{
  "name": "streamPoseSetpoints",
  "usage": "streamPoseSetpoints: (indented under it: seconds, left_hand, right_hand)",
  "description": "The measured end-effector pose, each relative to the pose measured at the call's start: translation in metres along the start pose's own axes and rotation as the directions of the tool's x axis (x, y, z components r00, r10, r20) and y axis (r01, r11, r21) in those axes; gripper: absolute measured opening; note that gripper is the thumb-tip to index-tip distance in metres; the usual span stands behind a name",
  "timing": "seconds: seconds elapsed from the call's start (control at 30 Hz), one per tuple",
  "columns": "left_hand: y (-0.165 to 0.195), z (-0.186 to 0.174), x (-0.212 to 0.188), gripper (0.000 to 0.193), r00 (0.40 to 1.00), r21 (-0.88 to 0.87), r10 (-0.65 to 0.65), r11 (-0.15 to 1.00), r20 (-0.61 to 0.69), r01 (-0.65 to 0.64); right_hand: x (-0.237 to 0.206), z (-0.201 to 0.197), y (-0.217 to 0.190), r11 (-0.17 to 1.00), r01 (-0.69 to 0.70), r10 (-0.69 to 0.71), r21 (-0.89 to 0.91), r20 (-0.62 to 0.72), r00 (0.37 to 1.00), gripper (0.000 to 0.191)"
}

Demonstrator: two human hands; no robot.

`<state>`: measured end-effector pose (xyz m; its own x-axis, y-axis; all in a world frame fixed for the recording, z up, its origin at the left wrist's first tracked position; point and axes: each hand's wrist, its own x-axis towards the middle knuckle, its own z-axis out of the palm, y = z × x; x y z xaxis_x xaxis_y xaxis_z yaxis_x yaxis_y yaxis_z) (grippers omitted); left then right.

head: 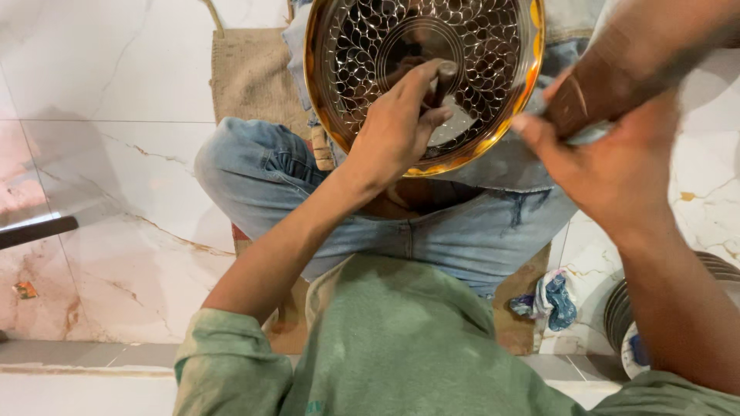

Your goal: The person sits cross-legged on the floor with a decorative brass plate resting on their lap. They hold a small punch against the plate's surface with one hand and repeatedly strike it with a hammer held in the other hand, working across the embossed pattern, briefly pausing to reposition the plate and punch.

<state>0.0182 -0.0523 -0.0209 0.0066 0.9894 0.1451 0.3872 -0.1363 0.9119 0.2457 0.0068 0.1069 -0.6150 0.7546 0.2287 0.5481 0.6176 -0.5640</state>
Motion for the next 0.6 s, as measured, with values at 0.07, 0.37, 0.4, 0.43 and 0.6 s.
streamPoseSetpoints:
  seconds: [0.07, 0.37, 0.4, 0.43, 0.6]
  left_hand:
    - [-0.004, -0.001, 0.006, 0.053, 0.994, 0.079, 0.110, 0.991, -0.001, -0.109]
    - [-0.009, 0.000, 0.013, 0.045, 0.985, -0.024, 0.051, 0.999, 0.167, -0.047]
    - [-0.009, -0.002, 0.015, 0.047, 0.976, -0.013, 0.124, 0.992, 0.180, -0.124]
    - [-0.008, -0.004, 0.018, 0.049, 0.961, -0.006, 0.193, 0.981, 0.197, -0.195]
    - [0.001, -0.014, 0.042, 0.054, 0.827, 0.025, 0.237, 0.957, 0.509, -0.289]
  right_hand:
    - [-0.013, 0.007, 0.020, 0.964, -0.112, 0.118, 0.240, -0.010, 0.993, 0.049]
    - [-0.017, -0.021, 0.044, 0.974, -0.202, 0.210, -0.107, 0.072, 0.975, 0.071]
    - [-0.024, -0.015, 0.042, 0.943, -0.330, 0.326, 0.052, 0.062, 0.943, 0.077]
    - [-0.034, -0.010, 0.040, 0.870, -0.447, 0.441, 0.209, 0.078, 0.894, 0.083]
    - [-0.102, 0.032, 0.039, 0.847, -0.479, 0.512, 0.232, -0.112, 0.852, 0.088]
